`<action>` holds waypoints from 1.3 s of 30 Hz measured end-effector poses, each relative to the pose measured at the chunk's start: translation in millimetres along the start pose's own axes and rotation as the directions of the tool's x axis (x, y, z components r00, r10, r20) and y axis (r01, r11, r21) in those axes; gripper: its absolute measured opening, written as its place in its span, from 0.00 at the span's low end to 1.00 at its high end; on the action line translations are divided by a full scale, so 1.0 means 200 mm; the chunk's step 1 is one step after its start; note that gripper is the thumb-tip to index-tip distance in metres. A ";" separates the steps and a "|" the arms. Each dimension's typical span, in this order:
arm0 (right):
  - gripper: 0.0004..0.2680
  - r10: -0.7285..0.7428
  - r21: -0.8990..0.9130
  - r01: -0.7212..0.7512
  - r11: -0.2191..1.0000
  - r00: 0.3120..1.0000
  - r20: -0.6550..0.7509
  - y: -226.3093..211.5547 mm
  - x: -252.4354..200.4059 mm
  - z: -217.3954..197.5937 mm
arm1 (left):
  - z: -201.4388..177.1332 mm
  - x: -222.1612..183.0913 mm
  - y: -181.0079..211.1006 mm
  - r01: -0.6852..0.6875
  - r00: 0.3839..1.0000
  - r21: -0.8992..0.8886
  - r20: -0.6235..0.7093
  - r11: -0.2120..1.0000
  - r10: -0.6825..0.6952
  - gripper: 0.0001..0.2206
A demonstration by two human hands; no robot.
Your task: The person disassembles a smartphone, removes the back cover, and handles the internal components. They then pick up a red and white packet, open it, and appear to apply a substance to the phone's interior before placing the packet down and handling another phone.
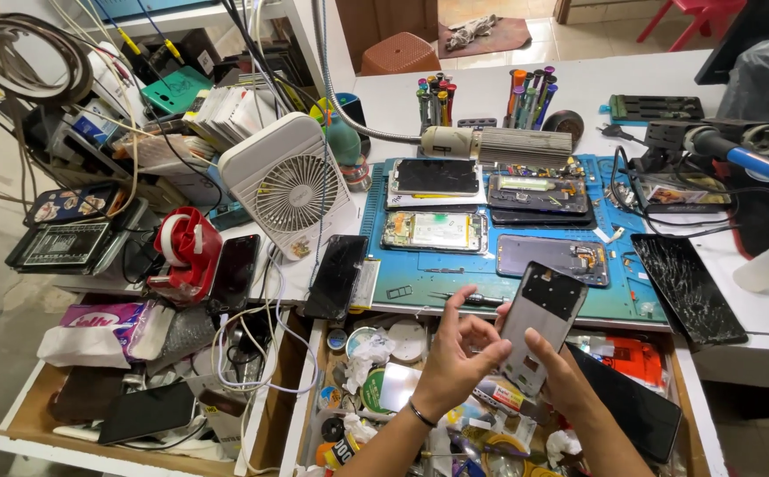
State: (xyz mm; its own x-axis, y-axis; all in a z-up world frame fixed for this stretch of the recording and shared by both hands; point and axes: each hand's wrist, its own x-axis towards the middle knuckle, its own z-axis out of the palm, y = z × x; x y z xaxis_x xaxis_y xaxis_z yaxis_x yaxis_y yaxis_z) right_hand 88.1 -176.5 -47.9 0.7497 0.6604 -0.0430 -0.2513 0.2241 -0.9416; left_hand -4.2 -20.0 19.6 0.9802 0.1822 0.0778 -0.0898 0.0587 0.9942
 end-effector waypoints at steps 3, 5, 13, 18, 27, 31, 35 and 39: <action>0.25 -0.074 0.052 0.080 0.995 0.992 -0.101 0.02 0.01 0.04 | 0.01 0.00 -0.03 -0.276 0.956 0.389 0.202 0.879 0.211 0.28; 0.27 -0.011 0.024 0.015 1.000 0.987 -0.158 -0.07 -0.02 0.13 | 0.02 -0.01 0.01 -0.253 0.961 0.445 0.216 0.859 0.171 0.25; 0.21 -0.157 -0.099 0.141 0.985 0.972 -0.173 -0.02 -0.01 0.03 | 0.03 -0.03 -0.11 -0.464 0.882 0.431 0.140 0.774 0.450 0.20; 0.34 -0.096 -0.211 0.067 0.975 0.986 -0.133 -0.07 -0.02 0.00 | 0.03 -0.04 -0.13 -0.342 0.919 0.373 -0.062 0.863 0.391 0.10; 0.41 0.074 -0.255 -0.113 0.960 0.985 -0.157 -0.11 -0.05 0.05 | 0.03 -0.03 -0.04 -0.236 0.966 0.426 0.007 0.874 0.257 0.21; 0.41 0.073 -0.306 -0.101 0.947 0.992 -0.101 -0.13 -0.05 0.08 | 0.02 -0.02 -0.03 -0.083 0.996 0.353 -0.003 0.932 0.090 0.30; 0.41 0.021 -0.307 -0.051 0.950 0.995 -0.101 -0.12 -0.05 0.07 | 0.01 -0.03 0.03 -0.039 0.999 0.281 0.006 0.959 0.039 0.35; 0.40 0.017 -0.288 -0.042 0.957 0.996 -0.089 -0.14 -0.05 0.09 | 0.00 -0.03 0.04 0.036 0.999 0.206 -0.008 0.978 -0.035 0.36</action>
State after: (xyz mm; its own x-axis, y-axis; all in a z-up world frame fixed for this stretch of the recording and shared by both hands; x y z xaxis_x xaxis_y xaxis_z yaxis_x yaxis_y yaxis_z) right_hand 76.7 -176.5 -14.9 0.7971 0.5974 -0.0884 -0.0954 -0.0200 -0.9952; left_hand -11.0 -21.2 27.1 0.9814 0.1874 0.0425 -0.0165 -0.1379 0.9903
